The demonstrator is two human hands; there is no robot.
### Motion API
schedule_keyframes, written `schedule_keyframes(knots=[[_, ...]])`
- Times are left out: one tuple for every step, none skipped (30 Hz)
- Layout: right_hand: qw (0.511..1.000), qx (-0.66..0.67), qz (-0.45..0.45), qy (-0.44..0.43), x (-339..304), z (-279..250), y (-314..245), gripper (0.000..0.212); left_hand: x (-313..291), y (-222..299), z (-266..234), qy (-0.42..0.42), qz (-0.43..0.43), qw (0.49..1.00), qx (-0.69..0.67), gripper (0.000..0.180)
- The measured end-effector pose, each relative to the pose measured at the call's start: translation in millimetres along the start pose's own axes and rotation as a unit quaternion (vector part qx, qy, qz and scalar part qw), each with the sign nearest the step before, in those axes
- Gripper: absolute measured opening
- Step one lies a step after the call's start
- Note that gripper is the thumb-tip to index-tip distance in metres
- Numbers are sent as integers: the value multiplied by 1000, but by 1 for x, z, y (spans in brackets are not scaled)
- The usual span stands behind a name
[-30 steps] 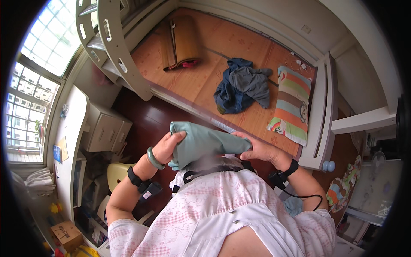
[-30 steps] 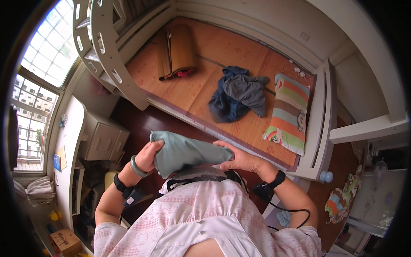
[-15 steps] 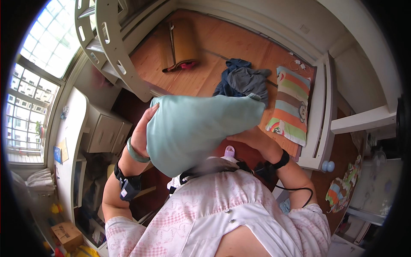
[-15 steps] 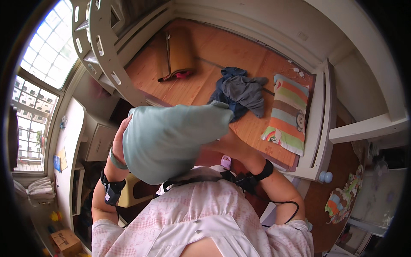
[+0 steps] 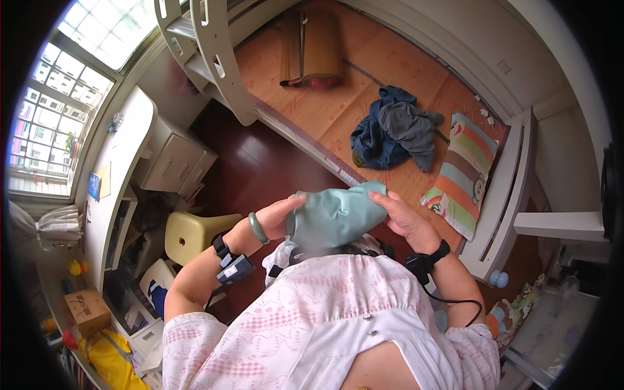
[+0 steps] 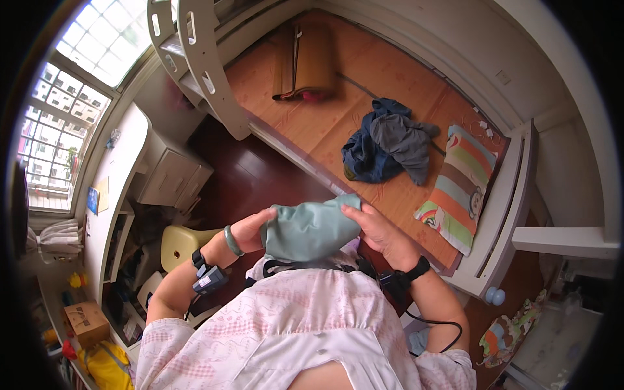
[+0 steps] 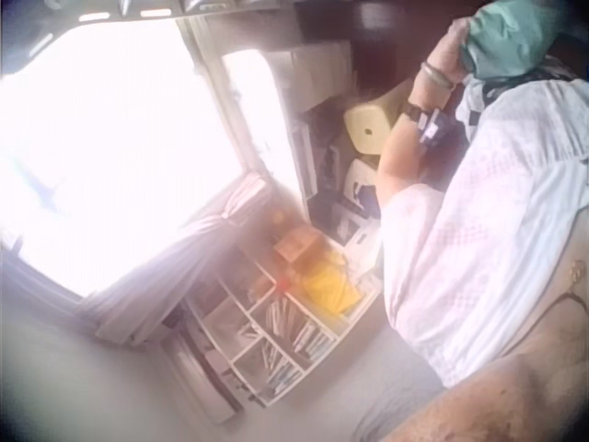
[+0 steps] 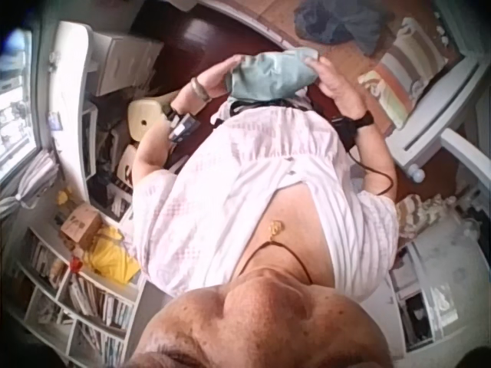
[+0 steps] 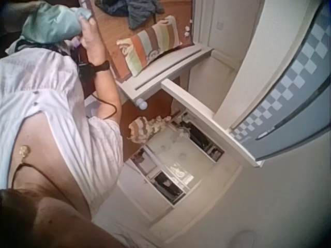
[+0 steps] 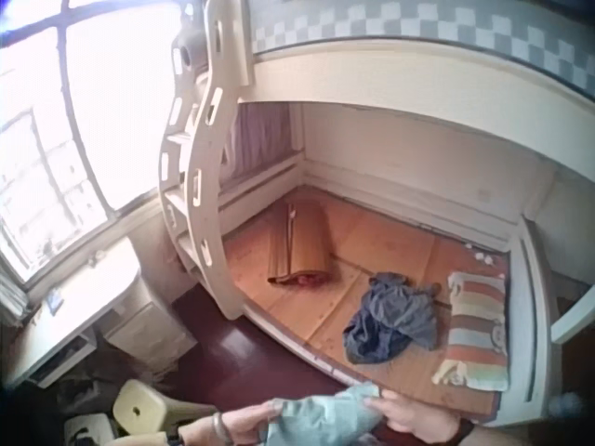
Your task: The person picks up a light green shirt, a pair of grey shorts, a pair of blue jeans, and a pair of blue shorts from a bed and folds each item by hand before placing them on a chair.
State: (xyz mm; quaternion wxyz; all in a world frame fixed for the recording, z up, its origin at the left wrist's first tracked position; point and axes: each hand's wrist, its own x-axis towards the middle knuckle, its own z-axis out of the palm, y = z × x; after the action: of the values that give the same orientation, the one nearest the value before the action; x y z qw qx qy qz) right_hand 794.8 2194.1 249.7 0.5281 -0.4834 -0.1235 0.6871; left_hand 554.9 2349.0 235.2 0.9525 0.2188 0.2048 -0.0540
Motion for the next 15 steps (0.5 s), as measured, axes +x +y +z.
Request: schedule_keyframes(knots=[[1000,-2,4,1,-1,1,1,35,1,-2,0,0,1,1000,-4,54],[1000,-5,-1,0,-3,2,2,36,3,-5,1,24,17,999,30,48],[1000,-10,-8,-3,-2,3,1,36,4,-4,1,48,35,996,66,43],[1000,-13,-6,-4,0,1,0,36,5,0,2,93,30,995,36,38],[1000,-6,-20,9,3,-4,-2,36,4,4,3,106,48,993,29,37],[999,3,-35,24,5,-8,-5,37,3,12,3,112,39,993,4,38],[999,2,-35,25,5,-10,-9,37,2,20,4,117,30,992,-20,38],[998,-19,-49,29,5,-12,-14,37,1,26,8,107,37,993,-25,40],[997,-39,-62,33,5,-13,-18,38,2,24,6,105,38,993,-26,40],[994,-66,-78,24,8,-20,-17,40,4,22,1,96,15,994,-56,41],[994,-67,-79,25,11,-28,-13,40,4,19,-1,86,-9,993,-85,41],[975,-153,-141,77,15,-32,-10,40,3,15,6,94,-23,989,-108,41],[942,-237,-201,129,16,-37,-9,40,4,8,4,89,-35,989,-112,40],[946,-238,-187,112,14,-43,-10,45,3,5,5,85,-49,988,-121,39],[947,-239,-185,111,11,-35,-13,45,2,2,5,84,-61,986,-132,39]])
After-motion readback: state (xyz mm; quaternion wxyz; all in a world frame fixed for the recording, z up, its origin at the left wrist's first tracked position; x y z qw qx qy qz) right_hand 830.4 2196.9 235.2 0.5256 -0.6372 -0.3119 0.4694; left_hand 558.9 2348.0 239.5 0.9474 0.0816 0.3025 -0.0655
